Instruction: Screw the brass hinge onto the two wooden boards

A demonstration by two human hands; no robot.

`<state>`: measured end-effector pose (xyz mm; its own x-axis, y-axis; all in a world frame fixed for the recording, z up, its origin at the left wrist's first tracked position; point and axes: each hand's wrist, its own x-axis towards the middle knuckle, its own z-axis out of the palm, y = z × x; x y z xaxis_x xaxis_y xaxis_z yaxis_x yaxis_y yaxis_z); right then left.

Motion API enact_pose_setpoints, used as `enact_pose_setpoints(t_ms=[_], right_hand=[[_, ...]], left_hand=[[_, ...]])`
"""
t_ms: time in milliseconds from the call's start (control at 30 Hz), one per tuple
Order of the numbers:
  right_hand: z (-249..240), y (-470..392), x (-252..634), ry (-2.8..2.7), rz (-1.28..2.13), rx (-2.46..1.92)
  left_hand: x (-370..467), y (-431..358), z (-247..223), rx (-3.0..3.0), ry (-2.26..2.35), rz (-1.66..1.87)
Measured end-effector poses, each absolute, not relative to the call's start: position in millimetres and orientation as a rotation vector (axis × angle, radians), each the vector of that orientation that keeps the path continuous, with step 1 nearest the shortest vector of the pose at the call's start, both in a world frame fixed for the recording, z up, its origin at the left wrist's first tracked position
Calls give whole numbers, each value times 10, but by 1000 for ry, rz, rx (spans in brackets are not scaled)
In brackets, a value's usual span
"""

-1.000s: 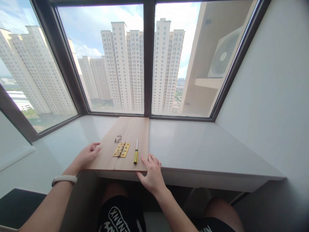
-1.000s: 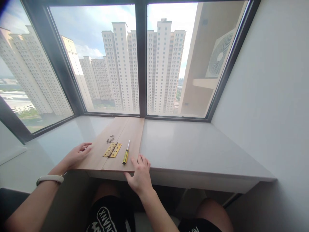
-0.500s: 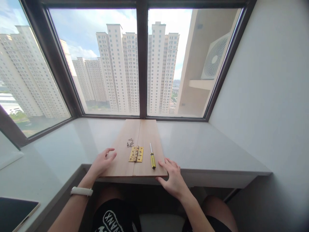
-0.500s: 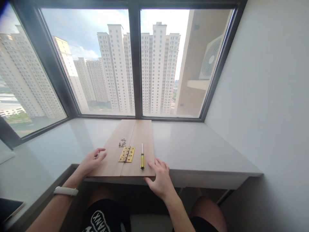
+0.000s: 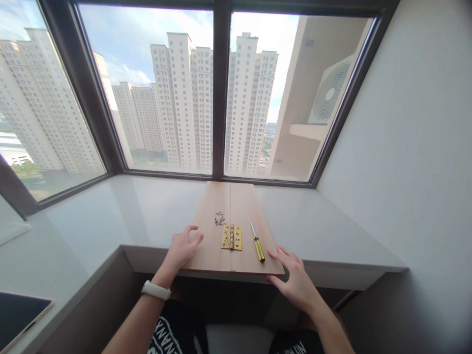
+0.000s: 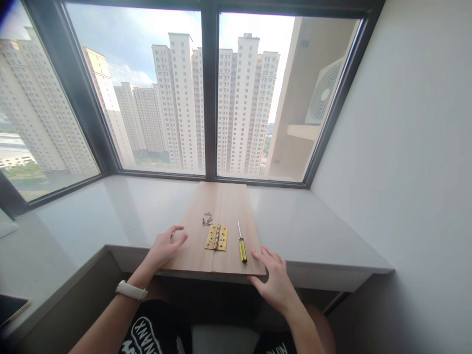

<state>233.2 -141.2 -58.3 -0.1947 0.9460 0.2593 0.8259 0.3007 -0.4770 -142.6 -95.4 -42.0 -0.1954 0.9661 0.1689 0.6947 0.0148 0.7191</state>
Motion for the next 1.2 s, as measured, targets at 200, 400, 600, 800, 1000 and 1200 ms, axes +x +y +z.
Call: enact_pose_setpoints(t_ms=[200,400,600,800,1000,1200], right_hand=[[-594,-1399,2566,-2048,316,-1632],[-557,-1356,2658,-2019,328,-1661],[-524,-1254,2635,-2014,327,-1666],[-470,-1233,2687,-2078,320,-1678],[-164,-1158,2430,-1863,103,-1712],[-29,-1019,1828,-1814,46,-1668]], left_hand=[[-1173,-899,-403,1684,1882,990],[-1047,-836,-477,1678,1900,981],[-1007,-770,-509,1657,1918,966],[-1003,-745,-482,1722,1975,903],[-717,-743,-345,1858,1760,1115],[-249,-640,-140,1509,1414,1136]])
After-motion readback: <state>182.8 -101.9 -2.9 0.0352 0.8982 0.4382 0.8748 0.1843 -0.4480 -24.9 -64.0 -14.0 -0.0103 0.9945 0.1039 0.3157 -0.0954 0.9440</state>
